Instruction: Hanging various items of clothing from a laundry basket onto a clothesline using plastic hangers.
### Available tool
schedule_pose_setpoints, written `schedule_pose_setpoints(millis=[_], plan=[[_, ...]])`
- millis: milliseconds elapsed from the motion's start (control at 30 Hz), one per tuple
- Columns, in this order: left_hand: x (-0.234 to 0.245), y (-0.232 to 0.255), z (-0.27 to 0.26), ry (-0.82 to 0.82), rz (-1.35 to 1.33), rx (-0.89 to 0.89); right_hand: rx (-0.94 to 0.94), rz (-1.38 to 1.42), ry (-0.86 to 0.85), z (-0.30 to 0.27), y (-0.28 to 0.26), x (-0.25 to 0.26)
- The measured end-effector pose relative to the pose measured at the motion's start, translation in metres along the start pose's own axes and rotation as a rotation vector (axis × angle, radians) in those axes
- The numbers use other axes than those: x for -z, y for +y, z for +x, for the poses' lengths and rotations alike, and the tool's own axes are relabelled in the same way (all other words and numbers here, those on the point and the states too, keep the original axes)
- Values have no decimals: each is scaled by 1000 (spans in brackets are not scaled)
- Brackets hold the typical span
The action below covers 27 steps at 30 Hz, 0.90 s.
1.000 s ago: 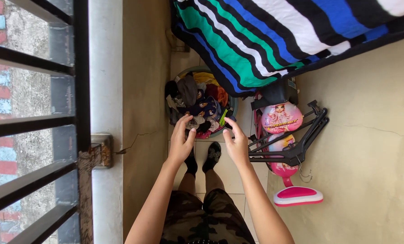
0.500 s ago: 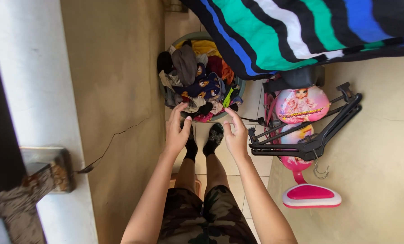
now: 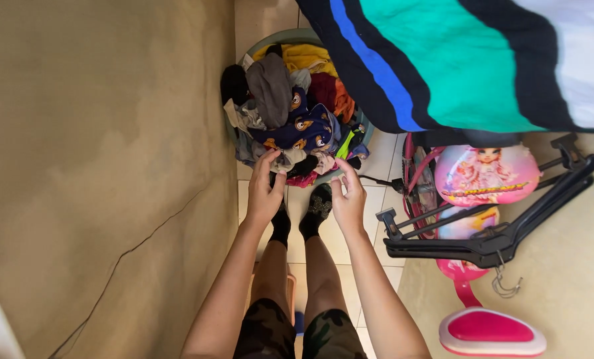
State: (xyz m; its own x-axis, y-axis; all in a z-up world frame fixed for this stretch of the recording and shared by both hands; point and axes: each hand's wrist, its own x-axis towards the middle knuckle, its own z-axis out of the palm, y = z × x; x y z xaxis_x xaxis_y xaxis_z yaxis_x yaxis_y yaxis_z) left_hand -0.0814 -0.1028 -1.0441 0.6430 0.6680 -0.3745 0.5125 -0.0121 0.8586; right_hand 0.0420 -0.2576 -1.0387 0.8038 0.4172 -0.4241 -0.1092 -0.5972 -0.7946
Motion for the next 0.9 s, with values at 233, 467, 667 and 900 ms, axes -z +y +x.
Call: schedule_pose_setpoints(millis=[233, 467, 667, 900], plan=[[-21, -39, 38, -3, 9, 0, 24, -39, 22, 32, 33, -24], [-55, -93, 81, -23, 149, -140, -40, 68, 74, 72, 105, -44], [-78, -135, 105, -124, 220, -122, -169, -22, 182, 111, 152, -53], [-88, -162, 110, -152, 367, -139, -313, -290, 91, 158, 199, -70]])
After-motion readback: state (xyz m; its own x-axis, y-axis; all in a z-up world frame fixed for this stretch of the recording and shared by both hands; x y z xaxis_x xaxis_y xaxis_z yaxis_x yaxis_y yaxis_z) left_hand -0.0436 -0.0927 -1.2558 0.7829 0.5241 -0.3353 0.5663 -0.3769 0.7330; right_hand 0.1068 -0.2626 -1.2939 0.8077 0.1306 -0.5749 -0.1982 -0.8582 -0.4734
